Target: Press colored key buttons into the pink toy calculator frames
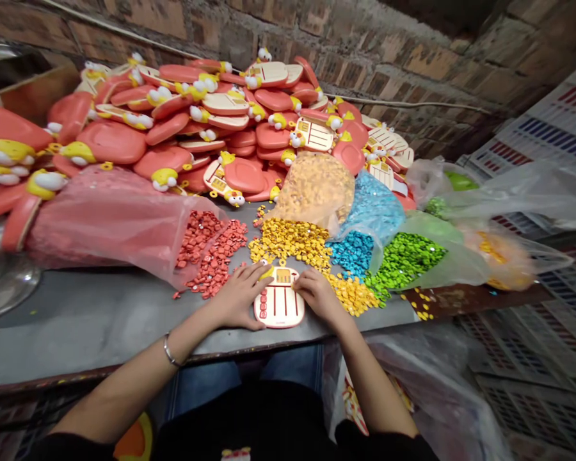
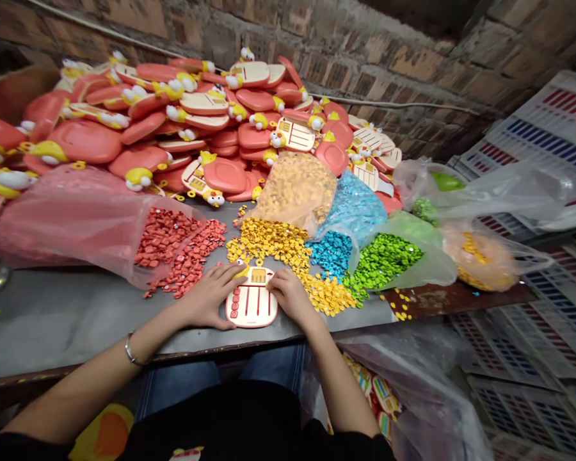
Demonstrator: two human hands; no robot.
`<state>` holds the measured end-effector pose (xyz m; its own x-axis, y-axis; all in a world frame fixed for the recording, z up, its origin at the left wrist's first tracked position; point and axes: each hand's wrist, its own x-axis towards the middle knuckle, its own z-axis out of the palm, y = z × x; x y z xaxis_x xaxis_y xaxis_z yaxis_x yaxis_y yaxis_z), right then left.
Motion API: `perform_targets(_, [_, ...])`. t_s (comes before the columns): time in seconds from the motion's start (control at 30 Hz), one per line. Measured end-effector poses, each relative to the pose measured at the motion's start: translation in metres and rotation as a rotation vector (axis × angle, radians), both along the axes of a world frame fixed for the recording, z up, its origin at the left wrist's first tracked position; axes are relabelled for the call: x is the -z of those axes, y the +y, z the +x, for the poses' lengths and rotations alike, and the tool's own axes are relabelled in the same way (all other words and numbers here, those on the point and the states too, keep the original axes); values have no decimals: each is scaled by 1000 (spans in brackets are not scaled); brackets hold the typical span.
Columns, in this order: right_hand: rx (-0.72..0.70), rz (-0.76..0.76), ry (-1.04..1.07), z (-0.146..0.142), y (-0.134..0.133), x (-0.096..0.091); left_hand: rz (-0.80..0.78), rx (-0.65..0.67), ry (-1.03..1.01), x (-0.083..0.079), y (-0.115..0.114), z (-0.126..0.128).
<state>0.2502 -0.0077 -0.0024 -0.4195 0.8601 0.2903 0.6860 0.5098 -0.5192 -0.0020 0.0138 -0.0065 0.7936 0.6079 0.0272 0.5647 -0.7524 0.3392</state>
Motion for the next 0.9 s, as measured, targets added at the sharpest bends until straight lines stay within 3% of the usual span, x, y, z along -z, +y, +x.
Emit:
perform_targets(0.23, [-48,-6,138,-34,-1,14,-1,-4,1,1,-1,0])
perform_targets(0.4, [-310,-268,195,-23,-3,-6,-8,6,7,0,-1,0])
perform_targets(0.47, [-194,-221,258,-14,8,-11,-3,9,9,-1,-1,0])
perform_targets(0.57, [43,-25,207,-7,39,-7,5,14,12,-3,-1,-1])
perform_targets(0.73, [-82,45,-138,-8,83,9,17,21,8,-6,-1,-1])
perform_targets(0.8, [-74,59,-178,-5,85,10,16,19,2,-6,-1,-2])
perform_targets(0.9, [-34,112,-65,3,71,9,14,18,-10,-5,-1,-2])
